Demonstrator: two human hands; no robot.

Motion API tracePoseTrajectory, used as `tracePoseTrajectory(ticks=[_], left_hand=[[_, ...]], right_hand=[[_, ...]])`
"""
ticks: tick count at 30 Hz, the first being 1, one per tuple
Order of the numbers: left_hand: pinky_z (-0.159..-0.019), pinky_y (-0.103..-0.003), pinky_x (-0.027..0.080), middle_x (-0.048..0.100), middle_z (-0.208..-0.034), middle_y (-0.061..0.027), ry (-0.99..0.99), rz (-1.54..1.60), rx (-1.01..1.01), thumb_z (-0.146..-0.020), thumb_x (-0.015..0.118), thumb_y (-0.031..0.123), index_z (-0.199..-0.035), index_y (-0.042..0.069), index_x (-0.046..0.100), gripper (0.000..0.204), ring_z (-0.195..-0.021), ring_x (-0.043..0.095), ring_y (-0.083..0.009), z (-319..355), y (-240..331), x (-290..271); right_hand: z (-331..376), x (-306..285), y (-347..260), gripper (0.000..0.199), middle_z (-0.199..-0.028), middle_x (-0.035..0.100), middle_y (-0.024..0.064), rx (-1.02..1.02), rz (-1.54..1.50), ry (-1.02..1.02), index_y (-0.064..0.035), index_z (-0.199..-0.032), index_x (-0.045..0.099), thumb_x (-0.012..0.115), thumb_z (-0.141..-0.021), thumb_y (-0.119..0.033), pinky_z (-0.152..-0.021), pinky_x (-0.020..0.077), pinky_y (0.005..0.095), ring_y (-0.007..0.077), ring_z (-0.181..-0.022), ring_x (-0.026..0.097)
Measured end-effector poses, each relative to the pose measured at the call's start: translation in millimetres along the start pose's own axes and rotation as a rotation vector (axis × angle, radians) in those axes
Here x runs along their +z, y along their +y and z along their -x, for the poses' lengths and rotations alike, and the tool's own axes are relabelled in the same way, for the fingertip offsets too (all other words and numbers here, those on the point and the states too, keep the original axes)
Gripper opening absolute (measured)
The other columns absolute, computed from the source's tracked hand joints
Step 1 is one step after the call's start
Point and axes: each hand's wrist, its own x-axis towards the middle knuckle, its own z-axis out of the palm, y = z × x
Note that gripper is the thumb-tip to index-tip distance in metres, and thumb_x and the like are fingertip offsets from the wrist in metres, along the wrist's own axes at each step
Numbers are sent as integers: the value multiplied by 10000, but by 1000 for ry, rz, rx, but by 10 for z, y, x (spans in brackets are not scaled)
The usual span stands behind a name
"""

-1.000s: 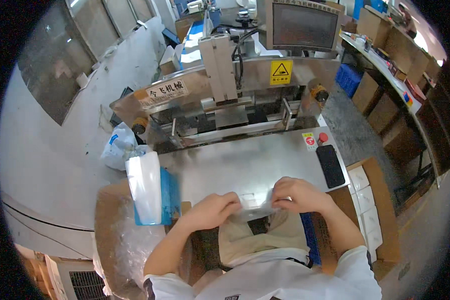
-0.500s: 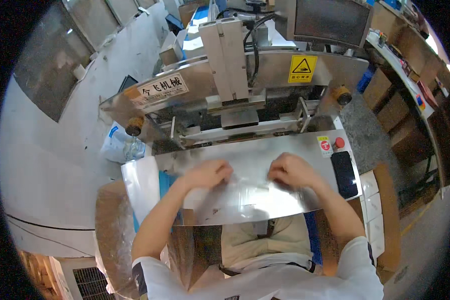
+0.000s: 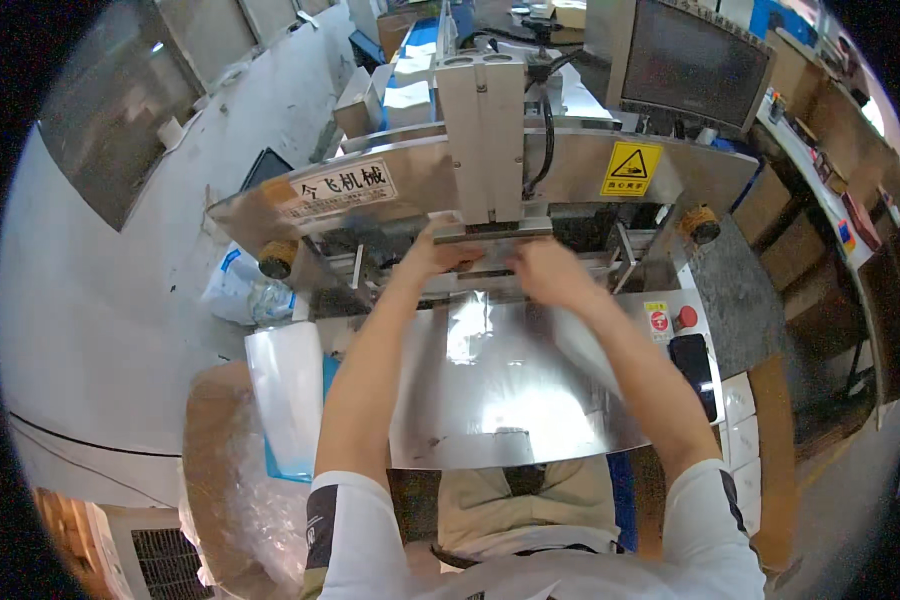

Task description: Placing white boxes into plastic film bags and sealing them using an industrial packaging machine.

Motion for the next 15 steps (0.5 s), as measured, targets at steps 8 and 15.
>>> tracePoseTrajectory(ticks=[8, 15], left_hand=[[-1107, -610, 294, 460, -1417, -298, 186, -729, -90, -936, 597, 385, -1369, -53, 461, 631, -1326, 422, -455, 1955, 896, 1549], [-1127, -620, 240, 458, -1424, -295, 416, -702, -30, -929, 603, 458, -1330, -60, 505, 663, -1373, 376, -447, 2184, 932, 1749]], right_hand=[[213, 13, -149, 462, -1391, 522, 244, 40, 151, -21, 15, -1281, 553, 616, -924, -271, -1060, 409, 494, 396, -1301, 487], [142, 111, -22, 498, -1383, 522, 265, -114, 161, 175, 17, -1331, 523, 605, -929, -265, -1066, 407, 492, 411, -1295, 488]])
